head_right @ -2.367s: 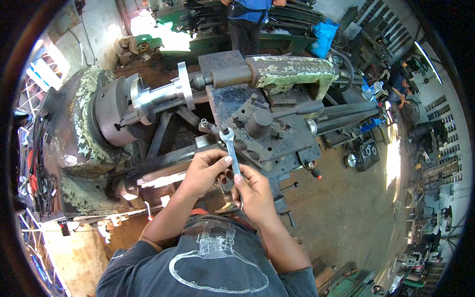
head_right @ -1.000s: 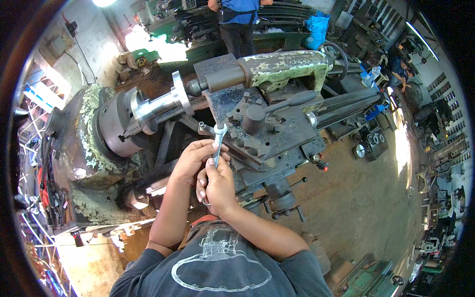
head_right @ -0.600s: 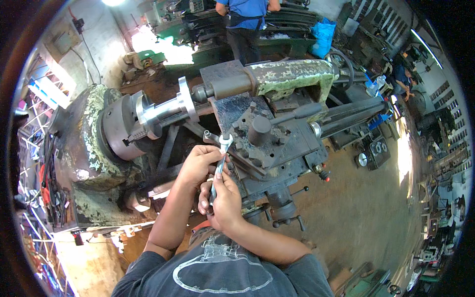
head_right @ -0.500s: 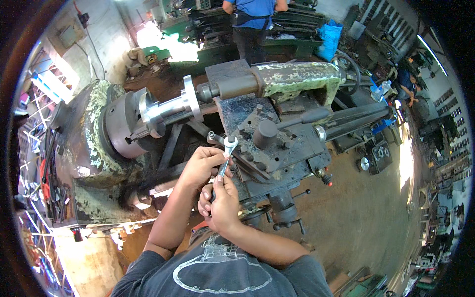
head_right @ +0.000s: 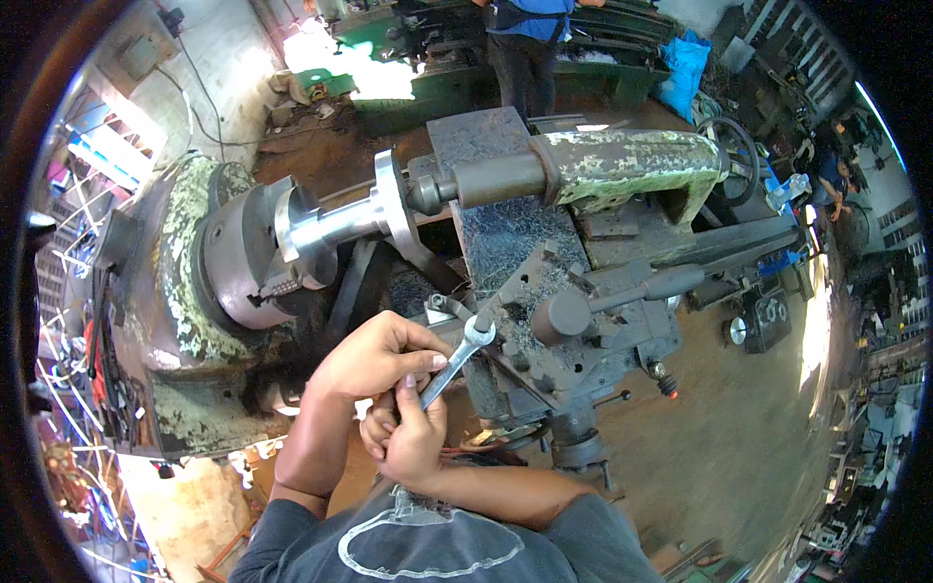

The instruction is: The person adjusts a metal lathe by loosening and tightening bolts on the tool post with a wrench, then inserts and secures a cutting tool. The person briefly walks away and returns to continue tightening the tool post.

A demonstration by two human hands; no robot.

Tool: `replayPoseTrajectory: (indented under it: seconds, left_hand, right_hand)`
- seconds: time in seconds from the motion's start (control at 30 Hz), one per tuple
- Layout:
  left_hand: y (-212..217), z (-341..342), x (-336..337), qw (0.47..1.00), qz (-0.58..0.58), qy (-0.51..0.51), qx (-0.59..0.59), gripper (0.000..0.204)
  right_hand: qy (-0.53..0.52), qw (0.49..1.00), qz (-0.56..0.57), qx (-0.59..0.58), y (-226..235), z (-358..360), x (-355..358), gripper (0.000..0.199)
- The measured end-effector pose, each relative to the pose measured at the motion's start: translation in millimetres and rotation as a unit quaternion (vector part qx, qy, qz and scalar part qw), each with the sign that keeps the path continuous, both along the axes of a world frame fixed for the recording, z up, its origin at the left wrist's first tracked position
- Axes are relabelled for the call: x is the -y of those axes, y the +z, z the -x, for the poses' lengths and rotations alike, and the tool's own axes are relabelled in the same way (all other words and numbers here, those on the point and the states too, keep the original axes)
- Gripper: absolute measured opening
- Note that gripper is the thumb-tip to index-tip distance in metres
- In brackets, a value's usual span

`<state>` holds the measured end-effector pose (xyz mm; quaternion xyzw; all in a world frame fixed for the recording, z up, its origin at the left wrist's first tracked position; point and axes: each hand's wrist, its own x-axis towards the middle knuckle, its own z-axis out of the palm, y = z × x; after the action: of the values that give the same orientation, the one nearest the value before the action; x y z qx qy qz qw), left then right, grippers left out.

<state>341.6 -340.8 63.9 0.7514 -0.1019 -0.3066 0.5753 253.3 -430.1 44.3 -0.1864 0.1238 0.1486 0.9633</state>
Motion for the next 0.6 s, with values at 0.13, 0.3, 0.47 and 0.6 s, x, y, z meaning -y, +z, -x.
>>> replayPoseTrajectory:
  seconds: [0.13, 0.3, 0.47, 0.6]
  left_hand:
    - [11, -17, -26, 0.987, 0.063, 0.082, -0.119, 0.027]
    - [13, 6, -45, 0.993, 0.097, 0.067, 0.012, 0.037]
    - [-11, 52, -18, 0.971, 0.186, 0.144, -0.047, 0.03]
    - [-31, 90, 34, 0.96, 0.208, 0.116, -0.148, 0.027]
  right_hand:
    - [-0.064, 0.995, -0.069, -0.013, -3, -23, -43, 0.034]
    - [-0.033, 0.996, -0.088, 0.006, -2, -27, -44, 0.031]
    - [0.24, 0.966, 0.081, -0.052, 2, 7, 24, 0.016]
    - [0.251, 0.945, 0.206, 0.046, -8, 68, 99, 0.019]
